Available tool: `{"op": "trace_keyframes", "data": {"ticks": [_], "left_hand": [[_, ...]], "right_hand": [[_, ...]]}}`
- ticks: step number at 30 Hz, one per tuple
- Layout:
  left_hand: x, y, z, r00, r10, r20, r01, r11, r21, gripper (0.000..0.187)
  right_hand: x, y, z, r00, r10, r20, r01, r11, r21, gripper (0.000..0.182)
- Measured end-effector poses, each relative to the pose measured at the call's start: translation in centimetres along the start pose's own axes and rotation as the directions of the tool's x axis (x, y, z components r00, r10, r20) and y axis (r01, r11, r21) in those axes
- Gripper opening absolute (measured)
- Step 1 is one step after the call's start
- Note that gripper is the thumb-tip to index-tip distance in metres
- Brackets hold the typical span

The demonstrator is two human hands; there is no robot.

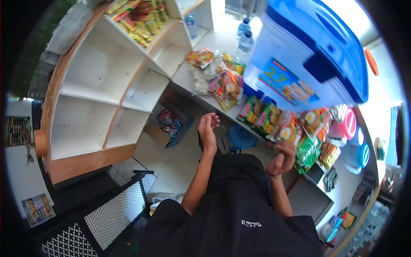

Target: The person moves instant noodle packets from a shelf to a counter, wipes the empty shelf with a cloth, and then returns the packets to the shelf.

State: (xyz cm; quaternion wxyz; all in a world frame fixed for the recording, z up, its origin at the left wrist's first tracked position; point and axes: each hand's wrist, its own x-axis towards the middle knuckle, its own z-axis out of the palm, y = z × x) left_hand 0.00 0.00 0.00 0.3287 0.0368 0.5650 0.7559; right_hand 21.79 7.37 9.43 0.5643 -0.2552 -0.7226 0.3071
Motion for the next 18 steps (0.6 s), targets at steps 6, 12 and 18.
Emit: {"op": "trace_keyframes", "data": {"ticks": [6,12,18], "left_hand": [[7.1,8.9,-3.9,0.970,0.242,-0.022,-0.243,0.970,-0.035,0.026],[11.4,12.9,-9.2,0.956,0.291,-0.034,-0.291,0.957,0.022,0.027],[13.1,13.2,-12.9,0.972,0.231,-0.033,-0.230,0.972,0.053,0.028]], "right_hand": [[8.4,-2.2,16.3,0.905,0.164,0.392,-0.179,0.984,0.000,0.019],[19.2,-3.6,29.8,0.724,0.307,0.617,-0.670,0.526,0.524,0.040],[28.1,-4.0,41.1,0.648,0.259,0.716,-0.754,0.087,0.651,0.050]]}}
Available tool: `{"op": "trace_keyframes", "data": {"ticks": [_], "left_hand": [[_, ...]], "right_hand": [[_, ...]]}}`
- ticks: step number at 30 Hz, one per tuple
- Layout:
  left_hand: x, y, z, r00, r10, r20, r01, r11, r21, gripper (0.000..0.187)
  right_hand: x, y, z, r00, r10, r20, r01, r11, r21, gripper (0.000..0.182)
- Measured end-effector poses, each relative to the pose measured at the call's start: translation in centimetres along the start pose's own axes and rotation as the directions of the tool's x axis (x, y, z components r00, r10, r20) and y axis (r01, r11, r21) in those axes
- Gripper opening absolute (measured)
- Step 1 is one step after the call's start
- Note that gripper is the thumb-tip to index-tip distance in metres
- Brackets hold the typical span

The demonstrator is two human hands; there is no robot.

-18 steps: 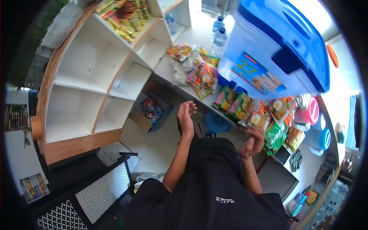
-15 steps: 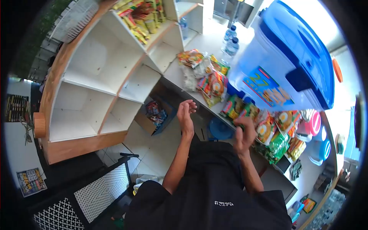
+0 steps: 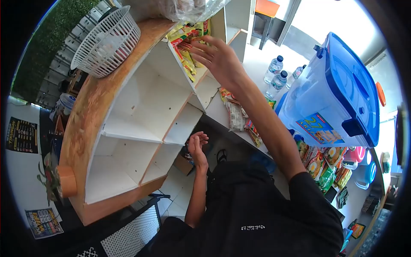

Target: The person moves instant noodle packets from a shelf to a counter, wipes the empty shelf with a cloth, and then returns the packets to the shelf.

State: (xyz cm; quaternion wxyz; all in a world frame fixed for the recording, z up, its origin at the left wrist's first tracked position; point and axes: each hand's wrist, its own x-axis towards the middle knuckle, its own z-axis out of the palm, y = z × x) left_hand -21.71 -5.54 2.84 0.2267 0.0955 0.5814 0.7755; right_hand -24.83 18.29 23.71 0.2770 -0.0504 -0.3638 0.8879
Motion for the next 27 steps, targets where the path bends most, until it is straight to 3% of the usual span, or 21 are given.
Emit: {"op": "trace_keyframes", "data": {"ticks": [4,8,11,14,18,22,27], "left_hand": [[0.7,-0.5,-0.9,0.999,-0.045,0.017,0.045,0.999,0.005,0.029],[1.6,0.0,-0.9,0.993,-0.111,0.047,0.110,0.994,0.020,0.029],[2.7,0.3,-1.2,0.986,-0.126,0.105,0.121,0.991,0.049,0.029],[3.6,0.8,-1.1,0.983,-0.105,0.152,0.097,0.993,0.064,0.030],[5.0,0.8,-1.1,0.972,-0.104,0.212,0.094,0.994,0.057,0.030],[5.7,0.7,-1.1,0.963,-0.096,0.253,0.082,0.995,0.065,0.030],[5.9,1.1,-0.8,0.962,-0.098,0.254,0.088,0.995,0.051,0.028]], "right_hand": [[4.8,-0.6,3.8,0.987,0.144,-0.071,-0.140,0.988,0.067,0.043],[8.0,0.5,4.8,0.966,0.177,-0.186,-0.146,0.974,0.172,0.028],[9.3,0.9,4.7,0.959,0.213,-0.188,-0.176,0.965,0.194,0.025],[9.5,1.4,4.9,0.960,0.140,-0.244,-0.085,0.971,0.223,0.021],[8.8,1.6,4.6,0.962,0.074,-0.262,-0.017,0.976,0.216,0.021],[8.2,2.1,3.5,0.958,0.114,-0.264,-0.048,0.969,0.243,0.027],[7.1,1.3,3.8,0.954,0.082,-0.288,-0.068,0.996,0.060,0.035]]}}
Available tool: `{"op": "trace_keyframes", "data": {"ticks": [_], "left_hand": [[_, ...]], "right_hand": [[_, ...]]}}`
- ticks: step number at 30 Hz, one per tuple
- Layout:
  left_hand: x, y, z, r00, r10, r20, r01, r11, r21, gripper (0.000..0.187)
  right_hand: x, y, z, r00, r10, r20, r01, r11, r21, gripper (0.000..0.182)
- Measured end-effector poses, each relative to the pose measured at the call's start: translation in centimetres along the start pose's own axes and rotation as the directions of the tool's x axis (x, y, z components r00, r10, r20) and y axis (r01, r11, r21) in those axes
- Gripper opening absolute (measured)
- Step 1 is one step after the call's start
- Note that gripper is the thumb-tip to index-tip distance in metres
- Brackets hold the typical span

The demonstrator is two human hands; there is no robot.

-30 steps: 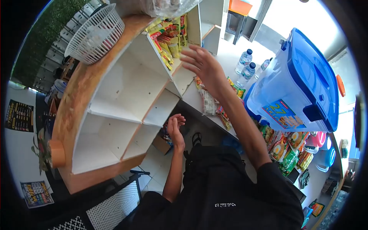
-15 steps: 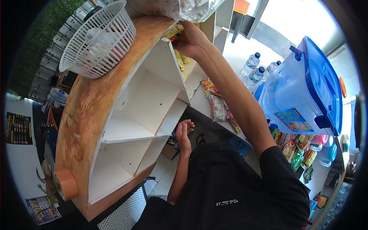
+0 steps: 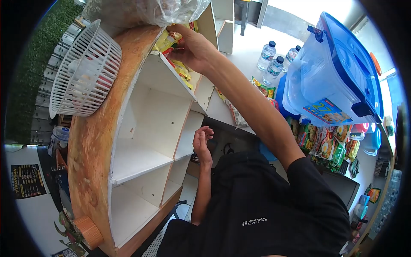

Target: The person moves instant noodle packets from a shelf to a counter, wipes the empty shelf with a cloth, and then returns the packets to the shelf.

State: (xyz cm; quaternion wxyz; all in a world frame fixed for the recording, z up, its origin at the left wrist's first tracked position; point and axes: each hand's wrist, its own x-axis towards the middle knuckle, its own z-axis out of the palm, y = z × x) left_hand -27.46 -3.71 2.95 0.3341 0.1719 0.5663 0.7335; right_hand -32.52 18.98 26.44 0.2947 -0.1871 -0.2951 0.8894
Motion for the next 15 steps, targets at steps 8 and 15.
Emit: {"op": "trace_keyframes", "data": {"ticks": [8,15], "left_hand": [[-0.2,-1.0,-0.1,0.999,-0.038,0.019,0.038,0.998,0.041,0.030],[0.4,-1.3,0.6,0.998,-0.036,0.053,0.033,0.998,0.060,0.029]], "right_hand": [[-1.3,-0.5,1.9,0.991,-0.132,-0.023,0.107,0.877,-0.468,0.042],[1.4,1.2,0.1,0.897,-0.437,0.064,0.408,0.763,-0.501,0.030]]}}
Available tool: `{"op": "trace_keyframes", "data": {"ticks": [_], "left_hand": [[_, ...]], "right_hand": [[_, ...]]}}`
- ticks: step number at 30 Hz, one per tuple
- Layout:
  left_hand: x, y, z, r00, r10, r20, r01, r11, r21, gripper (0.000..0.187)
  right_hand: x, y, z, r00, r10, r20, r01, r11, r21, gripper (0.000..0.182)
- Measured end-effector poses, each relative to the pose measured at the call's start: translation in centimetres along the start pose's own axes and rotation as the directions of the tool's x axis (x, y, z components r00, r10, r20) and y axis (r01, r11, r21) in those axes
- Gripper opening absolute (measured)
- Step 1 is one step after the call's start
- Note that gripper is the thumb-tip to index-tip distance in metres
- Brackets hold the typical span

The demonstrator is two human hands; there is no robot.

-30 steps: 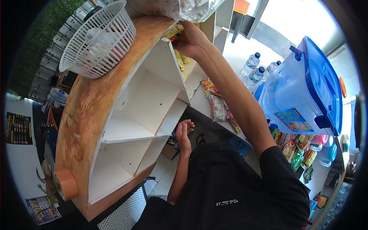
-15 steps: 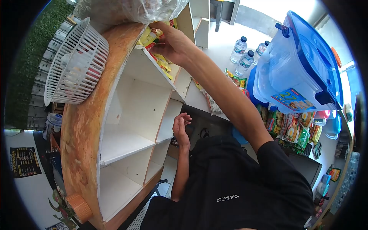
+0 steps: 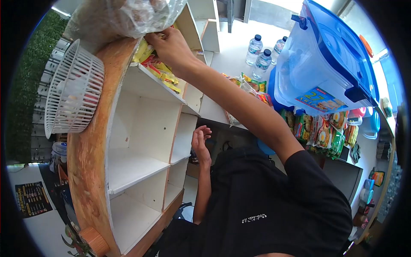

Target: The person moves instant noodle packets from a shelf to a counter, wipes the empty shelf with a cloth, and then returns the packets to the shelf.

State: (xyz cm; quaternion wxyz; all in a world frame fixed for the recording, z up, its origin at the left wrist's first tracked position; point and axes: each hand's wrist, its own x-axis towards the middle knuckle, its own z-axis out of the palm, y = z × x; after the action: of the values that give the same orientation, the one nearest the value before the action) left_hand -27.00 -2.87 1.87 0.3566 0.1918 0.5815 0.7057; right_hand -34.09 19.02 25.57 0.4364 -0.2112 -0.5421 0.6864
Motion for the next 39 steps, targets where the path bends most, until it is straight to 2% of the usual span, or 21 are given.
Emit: {"op": "trace_keyframes", "data": {"ticks": [2,5,11,16,19,23,27,28,30,32,36,39], "left_hand": [[0.1,0.3,0.2,1.000,0.004,0.009,-0.004,1.000,0.005,0.029],[0.3,0.5,0.2,0.999,0.033,0.015,-0.033,0.999,0.015,0.030],[0.8,1.3,0.0,0.996,0.043,0.074,-0.040,0.998,-0.042,0.037],[2.1,3.8,1.6,0.973,0.115,0.200,-0.087,0.985,-0.147,0.043],[2.9,5.6,2.7,0.954,0.170,0.246,-0.125,0.974,-0.191,0.047],[3.8,8.5,4.0,0.922,0.250,0.295,-0.183,0.954,-0.237,0.052],[4.6,10.8,4.9,0.885,0.319,0.338,-0.228,0.932,-0.281,0.058],[5.0,11.1,5.1,0.879,0.328,0.345,-0.226,0.925,-0.305,0.059],[5.6,12.2,5.7,0.867,0.334,0.370,-0.212,0.919,-0.332,0.064],[6.3,13.1,6.7,0.869,0.364,0.335,-0.216,0.888,-0.406,0.066],[8.1,13.6,8.7,0.906,0.356,0.229,-0.185,0.820,-0.541,0.075],[8.1,14.3,10.2,0.954,0.275,0.121,-0.180,0.843,-0.507,0.078]], "right_hand": [[0.5,1.3,-0.2,0.988,-0.148,-0.041,0.145,0.986,-0.077,0.029],[-0.7,-0.6,-1.3,0.999,-0.037,-0.006,0.036,0.997,-0.062,0.031],[-1.4,-0.2,-3.8,0.992,-0.105,0.075,0.109,0.993,-0.048,0.031],[-0.7,1.5,-4.7,0.982,-0.162,0.094,0.150,0.981,0.125,0.028],[0.0,1.6,-5.5,0.973,-0.180,0.145,0.173,0.983,0.059,0.028],[-1.1,0.2,-5.8,0.973,-0.153,0.174,0.137,0.985,0.103,0.026],[-2.8,-0.6,-7.1,0.983,-0.129,0.130,0.121,0.990,0.066,0.027],[-2.8,-0.3,-7.9,0.979,-0.111,0.172,0.115,0.993,-0.013,0.026],[-3.4,0.0,-9.4,0.985,-0.102,0.136,0.098,0.994,0.040,0.025],[-3.9,0.1,-10.3,0.990,-0.120,0.078,0.111,0.988,0.111,0.024],[-6.2,0.0,-12.7,0.994,-0.061,0.094,0.061,0.998,0.008,0.020],[-7.4,2.3,-14.2,0.974,-0.184,0.136,0.209,0.956,-0.206,0.021]]}}
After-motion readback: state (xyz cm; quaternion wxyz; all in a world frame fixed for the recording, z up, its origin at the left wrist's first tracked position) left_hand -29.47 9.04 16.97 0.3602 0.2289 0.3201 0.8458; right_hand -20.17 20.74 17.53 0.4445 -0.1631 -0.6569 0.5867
